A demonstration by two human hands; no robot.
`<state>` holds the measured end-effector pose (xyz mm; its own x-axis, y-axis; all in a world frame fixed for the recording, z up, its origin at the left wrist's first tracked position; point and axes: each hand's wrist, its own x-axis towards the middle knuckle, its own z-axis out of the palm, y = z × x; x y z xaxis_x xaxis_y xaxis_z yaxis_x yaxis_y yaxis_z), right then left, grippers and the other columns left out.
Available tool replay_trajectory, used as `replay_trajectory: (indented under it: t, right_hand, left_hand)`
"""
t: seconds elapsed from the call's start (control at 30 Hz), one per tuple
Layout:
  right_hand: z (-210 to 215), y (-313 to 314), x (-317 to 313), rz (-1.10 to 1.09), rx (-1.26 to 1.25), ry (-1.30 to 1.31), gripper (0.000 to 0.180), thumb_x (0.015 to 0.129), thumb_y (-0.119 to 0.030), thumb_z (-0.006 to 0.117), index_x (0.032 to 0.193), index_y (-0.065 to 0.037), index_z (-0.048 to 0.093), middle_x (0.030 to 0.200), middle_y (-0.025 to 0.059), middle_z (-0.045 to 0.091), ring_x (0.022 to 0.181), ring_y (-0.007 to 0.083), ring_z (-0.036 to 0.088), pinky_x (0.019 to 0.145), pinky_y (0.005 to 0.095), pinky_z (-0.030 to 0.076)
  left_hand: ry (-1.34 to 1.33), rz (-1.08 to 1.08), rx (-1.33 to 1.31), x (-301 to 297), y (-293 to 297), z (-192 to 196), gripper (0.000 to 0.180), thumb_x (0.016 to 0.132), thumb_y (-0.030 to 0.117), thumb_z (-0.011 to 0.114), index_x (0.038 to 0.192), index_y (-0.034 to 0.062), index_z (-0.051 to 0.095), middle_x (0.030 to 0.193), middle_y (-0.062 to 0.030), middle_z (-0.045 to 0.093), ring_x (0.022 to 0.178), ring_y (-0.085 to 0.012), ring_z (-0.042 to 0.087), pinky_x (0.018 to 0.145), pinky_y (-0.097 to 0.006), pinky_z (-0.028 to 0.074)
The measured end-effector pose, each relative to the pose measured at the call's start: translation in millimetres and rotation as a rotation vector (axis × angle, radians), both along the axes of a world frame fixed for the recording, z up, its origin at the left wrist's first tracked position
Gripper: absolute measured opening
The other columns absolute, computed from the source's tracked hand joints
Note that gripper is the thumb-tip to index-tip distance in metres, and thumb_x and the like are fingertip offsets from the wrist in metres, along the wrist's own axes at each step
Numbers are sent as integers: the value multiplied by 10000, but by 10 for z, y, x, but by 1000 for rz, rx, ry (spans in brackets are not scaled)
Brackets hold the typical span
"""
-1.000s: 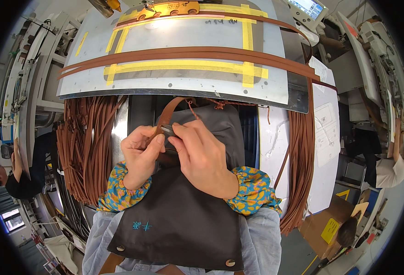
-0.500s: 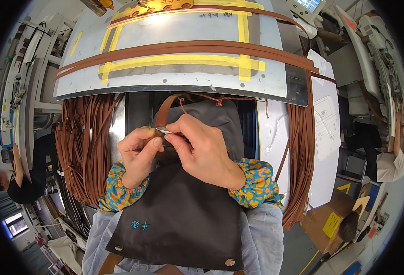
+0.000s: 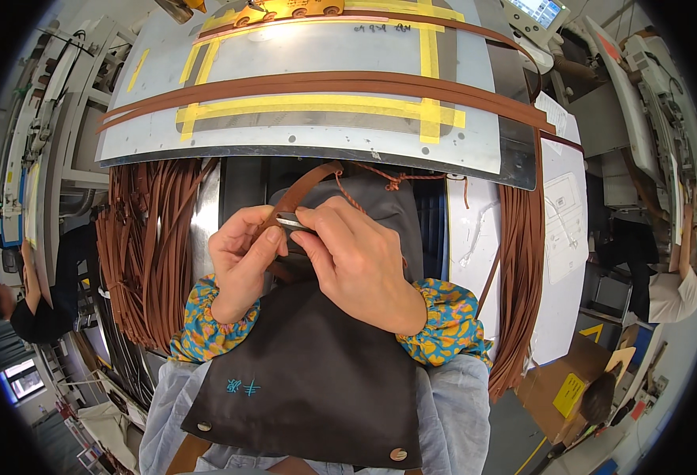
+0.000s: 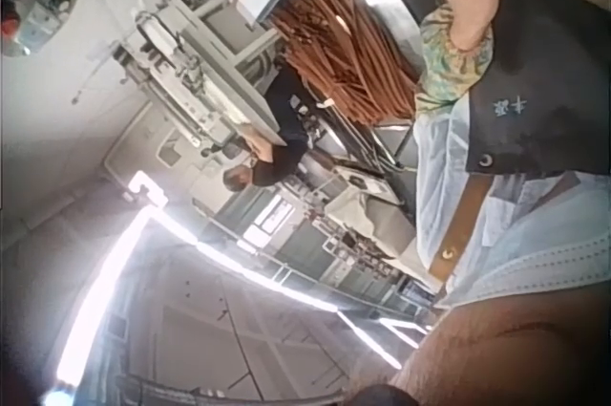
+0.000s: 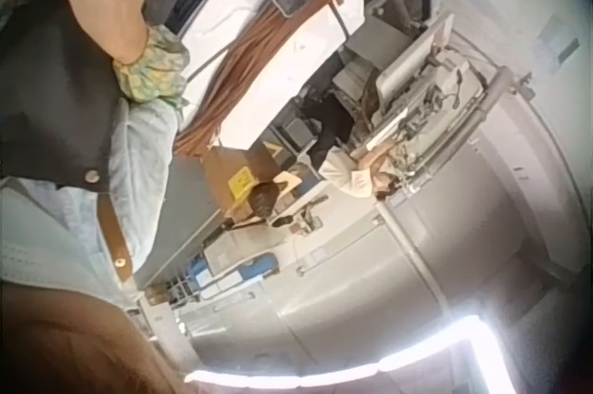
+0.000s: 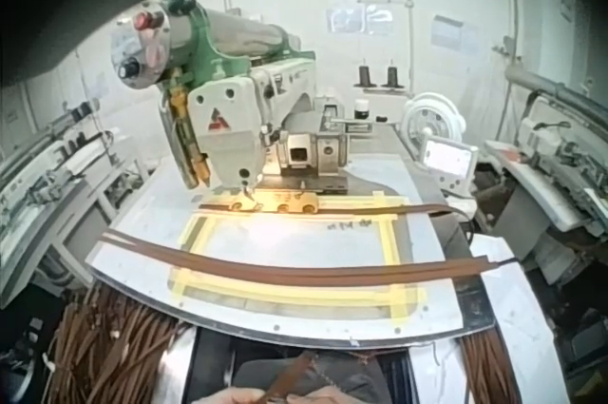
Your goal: Manually assembling metal buckles and loops onto pre-cut leather straps at a workbench.
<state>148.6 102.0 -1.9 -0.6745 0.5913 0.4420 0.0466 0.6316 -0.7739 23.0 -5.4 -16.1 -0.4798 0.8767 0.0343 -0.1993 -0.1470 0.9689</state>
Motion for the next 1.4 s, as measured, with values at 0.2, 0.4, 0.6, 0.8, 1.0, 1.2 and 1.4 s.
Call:
replay_trajectory:
  t: [0.2, 0.4, 0.6, 0.8, 1.0, 1.2, 1.4]
  right_hand:
    - [18, -2, 6, -15, 44, -16, 166, 750, -27, 667, 897, -17, 590, 733, 74, 545, 609, 242, 574, 491, 332, 436]
    - [22, -20, 6, -51, 82, -29, 170, 747, -25, 670, 893, -17, 584, 726, 74, 535, 606, 240, 568, 485, 334, 435]
    - [43, -8, 15, -27, 74, -28, 218, 711, 61, 696, 907, 46, 598, 778, 127, 586, 577, 226, 569, 462, 287, 430]
    - [19, -7, 3, -47, 89, -37, 149, 750, -22, 668, 868, -26, 578, 731, 70, 532, 595, 242, 564, 473, 332, 426]
    - [-30, -28, -9, 1, -130, -22, 101, 777, -18, 646, 821, -19, 556, 700, 77, 536, 569, 262, 556, 464, 338, 413]
    - [-86, 2, -36, 23, -186, 15, 114, 774, -35, 658, 839, -19, 566, 699, 72, 542, 572, 247, 565, 466, 328, 415]
    - [-50, 22, -14, -31, -16, -3, 138, 759, -54, 673, 860, -30, 582, 720, 62, 542, 573, 235, 563, 468, 326, 417]
  left_hand:
    - [27, 22, 9, 16, 12, -25, 198, 884, 2, 564, 1069, -70, 568, 816, -28, 598, 686, -49, 530, 608, -174, 429]
    - [56, 39, 0, 21, 12, -27, 199, 878, -6, 570, 1065, -75, 572, 824, -32, 603, 686, -49, 538, 601, -174, 433]
    - [122, 65, 10, 26, 30, -41, 169, 877, -6, 570, 1028, -80, 590, 786, -37, 608, 662, -51, 545, 580, -174, 437]
    - [277, 102, 1, 35, 49, -52, 138, 866, -18, 577, 987, -76, 606, 736, -45, 610, 607, -49, 539, 525, -167, 422]
    - [317, 102, 25, 40, 30, -99, 121, 862, -13, 584, 964, -75, 609, 729, -50, 612, 605, -46, 549, 506, -162, 412]
    - [41, 67, -2, 53, 31, -52, 146, 891, 10, 553, 1007, -70, 592, 735, -49, 608, 637, -50, 550, 552, -160, 424]
    - [-28, 43, 20, 42, 28, -58, 178, 903, 18, 540, 1050, -78, 576, 752, -49, 603, 661, -67, 557, 592, -177, 447]
